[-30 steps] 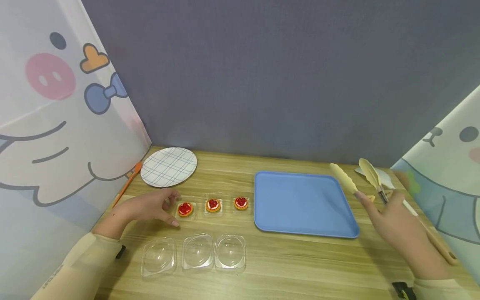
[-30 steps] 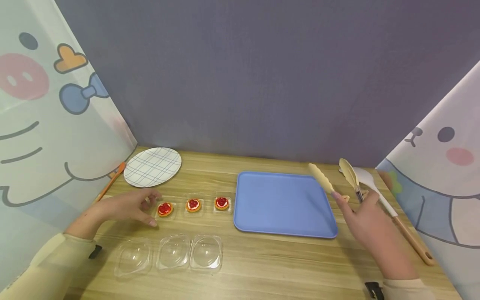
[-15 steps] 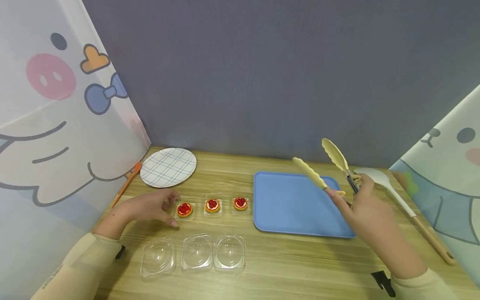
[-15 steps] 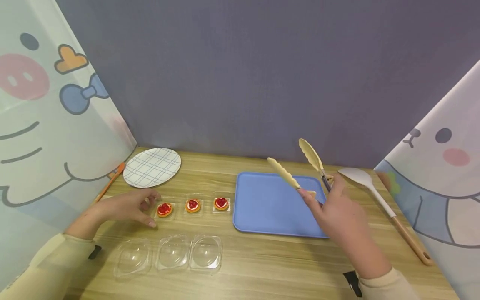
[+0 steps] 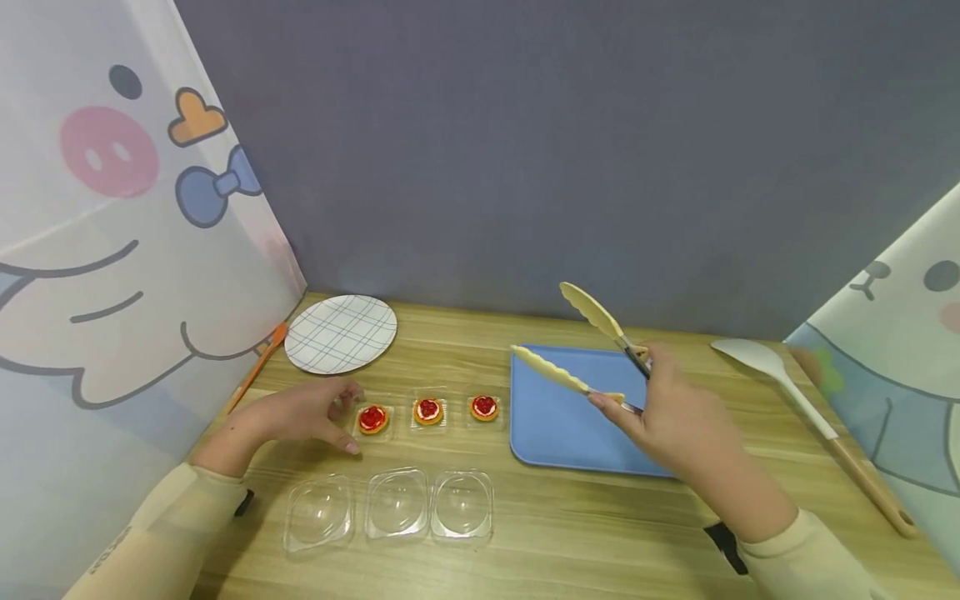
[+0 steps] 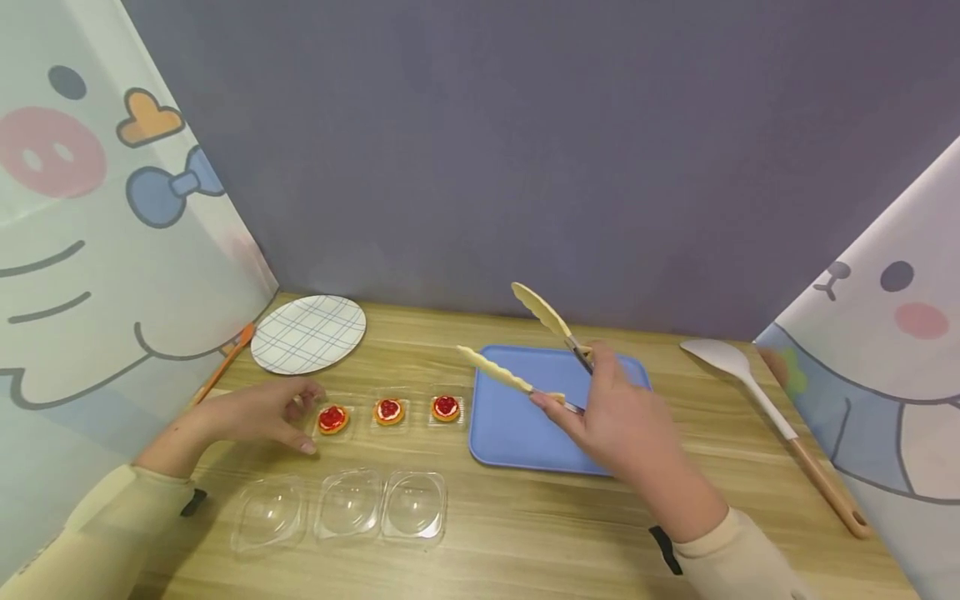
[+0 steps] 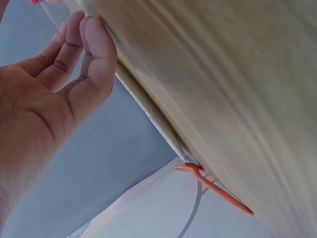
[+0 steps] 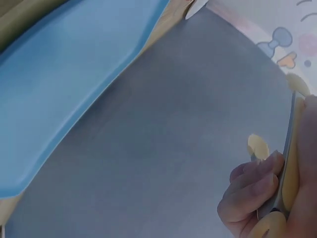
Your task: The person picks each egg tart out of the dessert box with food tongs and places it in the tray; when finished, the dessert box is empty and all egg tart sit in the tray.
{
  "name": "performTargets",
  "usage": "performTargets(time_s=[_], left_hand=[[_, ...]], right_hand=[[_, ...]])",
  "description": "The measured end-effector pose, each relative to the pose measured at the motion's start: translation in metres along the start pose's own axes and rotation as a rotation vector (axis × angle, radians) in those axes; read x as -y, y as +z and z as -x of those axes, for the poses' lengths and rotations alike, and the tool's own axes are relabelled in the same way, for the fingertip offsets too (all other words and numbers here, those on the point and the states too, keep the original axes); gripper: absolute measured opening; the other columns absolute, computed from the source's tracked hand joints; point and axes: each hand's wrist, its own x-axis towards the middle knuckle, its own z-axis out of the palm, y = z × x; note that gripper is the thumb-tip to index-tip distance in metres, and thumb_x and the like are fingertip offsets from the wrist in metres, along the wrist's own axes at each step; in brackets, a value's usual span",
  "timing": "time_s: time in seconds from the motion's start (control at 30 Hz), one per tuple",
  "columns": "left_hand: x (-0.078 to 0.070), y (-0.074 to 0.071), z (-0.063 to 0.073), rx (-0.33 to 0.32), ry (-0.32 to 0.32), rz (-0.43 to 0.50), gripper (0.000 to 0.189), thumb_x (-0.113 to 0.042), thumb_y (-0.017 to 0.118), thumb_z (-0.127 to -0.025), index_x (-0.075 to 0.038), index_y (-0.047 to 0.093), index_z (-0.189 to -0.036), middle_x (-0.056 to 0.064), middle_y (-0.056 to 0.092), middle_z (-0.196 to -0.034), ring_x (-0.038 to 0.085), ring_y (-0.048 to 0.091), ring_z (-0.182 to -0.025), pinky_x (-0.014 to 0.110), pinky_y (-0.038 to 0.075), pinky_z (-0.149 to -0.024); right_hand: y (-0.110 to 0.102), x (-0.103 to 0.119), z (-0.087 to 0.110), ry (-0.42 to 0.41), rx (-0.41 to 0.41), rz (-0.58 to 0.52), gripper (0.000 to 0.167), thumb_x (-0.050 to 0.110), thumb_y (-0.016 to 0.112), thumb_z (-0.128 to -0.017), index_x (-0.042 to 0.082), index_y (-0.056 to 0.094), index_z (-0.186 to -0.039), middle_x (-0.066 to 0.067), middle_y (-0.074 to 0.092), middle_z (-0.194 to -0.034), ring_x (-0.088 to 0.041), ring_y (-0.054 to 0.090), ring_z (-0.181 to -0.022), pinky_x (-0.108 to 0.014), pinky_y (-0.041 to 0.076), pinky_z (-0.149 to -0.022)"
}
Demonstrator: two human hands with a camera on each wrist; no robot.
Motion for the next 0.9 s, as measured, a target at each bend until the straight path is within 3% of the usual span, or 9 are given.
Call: performTargets(time_s=[0.13,0.2,0.33,0.57,0.9], left_hand=[[0.0,0.0,0.001,-0.004,-0.005,-0.002,0.083,-0.042,0.097,-0.076,-0.001,0.058,-0.137,0.011,0.065,-0.124,0.026,0.064,-0.112,0.046,0.054,-0.098],[0.001,0.001,0.002,-0.006,-0.006,-0.002,0.084,-0.042,0.097,-0.076,0.0,0.058,-0.137,0.011,0.065,-0.123,0.026,0.064,-0.111,0.046,0.054,-0.097],[0.001,0.002,0.003,-0.006,-0.006,-0.002,0.084,-0.042,0.097,-0.076,0.0,0.058,-0.137,0.011,0.066,-0.123,0.025,0.063,-0.11,0.045,0.054,-0.096],[0.001,0.003,0.001,-0.002,-0.009,-0.008,0.083,-0.043,0.096,-0.077,-0.001,0.058,-0.137,0.011,0.065,-0.124,0.025,0.063,-0.111,0.045,0.053,-0.098],[0.0,0.001,-0.002,0.007,-0.022,-0.004,0.085,-0.043,0.096,-0.077,-0.001,0.056,-0.139,0.013,0.064,-0.128,0.029,0.064,-0.116,0.051,0.054,-0.102]], right_hand=[[0.006,0.014,-0.008,-0.114,-0.021,0.034,0.094,0.068,0.071,-0.092,-0.006,0.041,-0.143,-0.012,0.067,-0.09,-0.019,0.048,-0.047,-0.04,0.046,-0.048],[0.009,0.022,-0.013,-0.144,-0.005,0.031,0.094,0.07,0.071,-0.091,-0.004,0.043,-0.142,-0.009,0.066,-0.089,-0.017,0.047,-0.047,-0.038,0.046,-0.048],[0.018,0.037,-0.024,-0.213,0.025,0.042,0.092,0.074,0.07,-0.09,0.002,0.047,-0.141,-0.005,0.065,-0.088,-0.015,0.044,-0.045,-0.032,0.04,-0.044],[0.034,0.059,-0.044,-0.414,0.007,0.106,0.093,0.08,0.064,-0.09,0.003,0.049,-0.141,-0.007,0.069,-0.095,-0.01,0.037,-0.04,-0.023,0.03,-0.039],[0.051,0.084,-0.066,-0.579,0.066,0.152,0.079,0.076,0.064,-0.092,0.008,0.05,-0.129,0.001,0.062,-0.083,-0.008,0.034,-0.04,-0.021,0.027,-0.041]])
